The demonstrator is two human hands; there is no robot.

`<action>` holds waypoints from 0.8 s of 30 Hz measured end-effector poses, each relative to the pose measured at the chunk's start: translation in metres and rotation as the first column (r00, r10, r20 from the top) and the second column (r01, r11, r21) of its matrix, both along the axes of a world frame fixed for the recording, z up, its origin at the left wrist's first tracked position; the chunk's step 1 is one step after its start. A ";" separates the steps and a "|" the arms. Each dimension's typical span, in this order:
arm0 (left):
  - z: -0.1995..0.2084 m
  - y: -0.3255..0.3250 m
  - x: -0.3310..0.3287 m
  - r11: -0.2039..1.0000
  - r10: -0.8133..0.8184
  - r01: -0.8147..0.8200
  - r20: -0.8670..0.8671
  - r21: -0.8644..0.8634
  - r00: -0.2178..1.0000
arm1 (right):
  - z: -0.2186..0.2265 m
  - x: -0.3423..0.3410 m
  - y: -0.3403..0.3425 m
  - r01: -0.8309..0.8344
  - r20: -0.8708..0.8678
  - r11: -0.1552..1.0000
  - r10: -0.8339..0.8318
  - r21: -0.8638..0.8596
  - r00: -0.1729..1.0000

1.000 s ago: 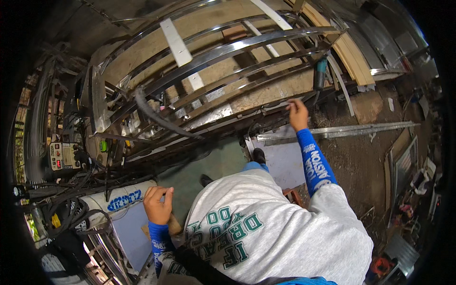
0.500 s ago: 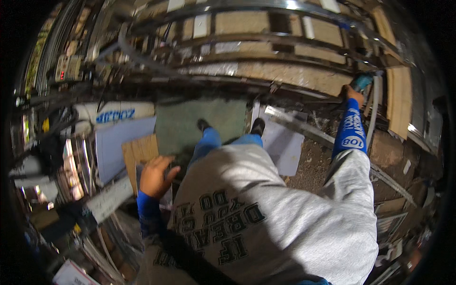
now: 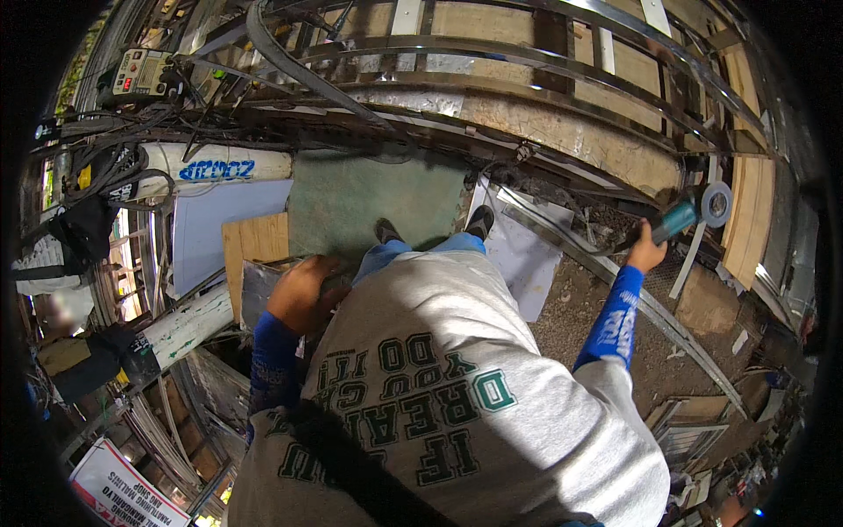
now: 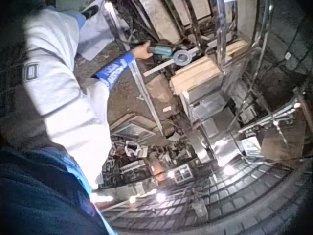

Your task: The person welds a metal frame using a welding torch, then removes clamps and a wooden template. They use an angle grinder to smooth the welds and attach a ground clamp to the frame.

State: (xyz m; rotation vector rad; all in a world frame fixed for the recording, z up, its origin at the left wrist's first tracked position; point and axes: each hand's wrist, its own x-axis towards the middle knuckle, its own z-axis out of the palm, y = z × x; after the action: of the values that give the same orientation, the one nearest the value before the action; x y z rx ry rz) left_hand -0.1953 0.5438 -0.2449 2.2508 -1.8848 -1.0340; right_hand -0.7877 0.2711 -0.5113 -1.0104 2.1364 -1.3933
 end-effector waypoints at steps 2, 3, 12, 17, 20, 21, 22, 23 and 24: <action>-0.005 -0.005 0.005 1.000 -0.016 0.016 -0.011 0.024 1.000 | 0.010 0.021 0.041 -0.102 -0.013 0.992 0.101 -0.075 0.995; -0.006 0.002 0.006 1.000 -0.015 0.015 -0.012 0.013 1.000 | 0.011 0.034 0.054 -0.173 -0.024 0.981 0.171 -0.091 0.985; -0.014 -0.031 0.039 0.944 -0.311 0.315 0.059 -0.095 0.949 | -0.016 0.184 0.172 -0.379 -0.040 0.905 0.394 0.193 0.918; -0.030 -0.009 0.084 0.953 -0.303 0.301 -0.060 -0.041 0.951 | 0.011 0.281 0.195 -0.584 -0.122 0.757 0.636 0.293 0.762; -0.071 0.024 0.114 0.936 0.269 -0.120 -0.452 0.331 0.851 | 0.020 0.348 0.205 -0.742 -0.051 0.609 0.781 0.281 0.622; -0.101 0.041 0.125 0.911 0.380 -0.170 -0.603 0.376 0.702 | 0.020 0.371 0.208 -0.790 -0.031 0.555 0.823 0.260 0.568; -0.117 0.054 0.128 0.832 0.554 -0.275 -0.688 0.483 0.469 | 0.033 0.399 0.210 -0.835 0.084 0.497 0.846 0.235 0.527; -0.128 0.065 0.127 0.730 0.672 -0.336 -0.716 0.596 0.190 | 0.037 0.426 0.212 -0.874 0.071 0.438 0.885 0.210 0.460; -0.142 0.077 0.126 0.710 0.652 -0.388 -0.757 0.588 0.044 | 0.048 0.455 0.216 -0.911 0.129 0.374 0.909 0.174 0.397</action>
State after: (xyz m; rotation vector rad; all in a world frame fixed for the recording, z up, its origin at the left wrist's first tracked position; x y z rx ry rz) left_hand -0.0693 0.6207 -0.3866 1.3696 -0.3108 -1.8282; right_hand -0.3329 0.4870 -0.4629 -1.6922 1.1884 -0.5443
